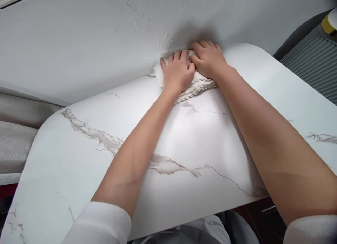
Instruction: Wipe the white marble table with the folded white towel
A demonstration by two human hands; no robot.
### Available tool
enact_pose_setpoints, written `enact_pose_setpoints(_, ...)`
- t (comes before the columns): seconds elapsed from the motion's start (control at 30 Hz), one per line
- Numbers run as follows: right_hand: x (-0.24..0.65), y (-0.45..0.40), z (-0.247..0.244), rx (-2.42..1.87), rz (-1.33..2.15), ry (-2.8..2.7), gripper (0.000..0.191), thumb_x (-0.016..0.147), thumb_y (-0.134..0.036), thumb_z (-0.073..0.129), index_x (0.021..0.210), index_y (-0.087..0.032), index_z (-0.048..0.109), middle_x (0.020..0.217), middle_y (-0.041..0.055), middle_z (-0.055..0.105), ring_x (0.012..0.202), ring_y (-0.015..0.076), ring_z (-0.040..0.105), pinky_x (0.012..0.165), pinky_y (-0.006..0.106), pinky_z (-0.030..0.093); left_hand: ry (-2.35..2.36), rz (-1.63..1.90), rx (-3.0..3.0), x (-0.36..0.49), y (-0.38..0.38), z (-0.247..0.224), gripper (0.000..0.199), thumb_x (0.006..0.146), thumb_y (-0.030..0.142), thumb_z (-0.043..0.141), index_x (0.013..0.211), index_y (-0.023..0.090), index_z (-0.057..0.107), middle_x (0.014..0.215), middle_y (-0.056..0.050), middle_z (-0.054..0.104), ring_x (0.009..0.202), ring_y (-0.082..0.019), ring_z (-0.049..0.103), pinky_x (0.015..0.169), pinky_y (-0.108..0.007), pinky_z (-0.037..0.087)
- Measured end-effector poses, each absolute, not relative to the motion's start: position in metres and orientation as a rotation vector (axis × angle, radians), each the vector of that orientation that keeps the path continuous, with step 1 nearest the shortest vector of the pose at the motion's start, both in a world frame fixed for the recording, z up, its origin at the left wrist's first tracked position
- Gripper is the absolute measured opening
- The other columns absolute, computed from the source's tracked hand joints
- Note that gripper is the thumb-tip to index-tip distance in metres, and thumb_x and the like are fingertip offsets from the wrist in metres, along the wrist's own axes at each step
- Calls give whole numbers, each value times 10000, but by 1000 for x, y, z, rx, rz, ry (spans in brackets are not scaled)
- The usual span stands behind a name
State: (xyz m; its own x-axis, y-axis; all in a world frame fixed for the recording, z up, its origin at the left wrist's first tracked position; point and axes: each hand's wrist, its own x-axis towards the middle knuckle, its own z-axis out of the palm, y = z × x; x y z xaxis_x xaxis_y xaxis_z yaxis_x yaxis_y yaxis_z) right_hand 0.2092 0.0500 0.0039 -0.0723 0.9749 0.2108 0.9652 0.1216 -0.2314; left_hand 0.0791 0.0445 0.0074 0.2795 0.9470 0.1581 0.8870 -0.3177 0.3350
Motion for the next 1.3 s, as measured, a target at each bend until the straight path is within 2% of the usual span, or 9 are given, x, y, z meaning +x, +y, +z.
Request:
enact_pose_setpoints(0.2,213,55,5,-1891,73,-2108,323,1049,-316,316,1306,-231,492,1408,60,534,1319,261,441,1127,500,356,1749,465,2373,81,47,7,542,928,430,284,1459,455,394,1417,67,584,1480,-264,287,1291,-478,75)
enact_pose_setpoints(0.37,222,58,4,-1849,115,-2137,342,1053,-345,323,1338,-246,484,1420,41,530,1322,246,426,1128,486,339,1747,487,2329,90,45,4,531,942,441,281,1465,445,370,1434,62,564,1480,-267,243,1279,-484,14)
enact_pose_setpoints(0.53,247,62,-2,-1857,99,-2086,367,1016,-353,386,1349,-255,507,1411,46,552,1322,256,439,1110,477,342,1732,442,2345,115,43,-1,521,985,339,172,1484,299,315,1579,56,401,1467,-223,177,1232,-447,-168)
enact_pose_setpoints(0.6,258,62,-5,-1864,91,-2066,380,1004,-349,385,1349,-259,515,1406,49,559,1313,250,447,1103,465,343,1710,417,2341,126,42,-2,528,990,377,189,1503,285,272,1596,64,380,1494,-224,80,1183,-428,-275)
enact_pose_setpoints(0.67,267,59,-7,-1851,85,-2050,387,996,-354,382,1344,-269,527,1409,50,567,1297,247,455,1089,462,348,1696,399,2332,133,38,-3,533,983,443,240,1499,315,279,1576,84,413,1513,-221,-10,1160,-416,-317)
enact_pose_setpoints(0.77,273,49,-7,-1827,80,-2035,405,993,-340,378,1345,-237,549,1411,85,574,1281,268,471,1071,479,353,1686,427,2355,139,29,-3,517,995,412,232,1495,309,315,1583,85,403,1515,-215,61,1218,-452,-211)
enact_pose_setpoints(0.93,275,22,-6,-1820,95,-2049,431,1007,-311,350,1383,-211,536,1436,115,549,1351,275,442,1132,467,311,1682,485,2477,139,1,-2,542,1005,295,230,1508,154,372,1616,-43,359,1501,-275,239,1259,-552,56)
enact_pose_setpoints(1.13,276,-34,-7,-1744,42,-2097,480,996,-388,317,1380,-202,535,1414,125,565,1349,305,465,1126,501,330,1671,428,2578,135,-51,1,536,1010,300,261,1513,173,396,1618,-78,357,1513,-308,257,1249,-596,117)
enact_pose_setpoints(1.3,272,-97,-6,-1732,-25,-2063,491,983,-447,265,1361,-292,537,1384,84,595,1325,332,498,1088,566,367,1562,381,2666,127,-102,2,546,1016,315,270,1525,157,389,1614,-98,363,1511,-320,271,1244,-597,162)
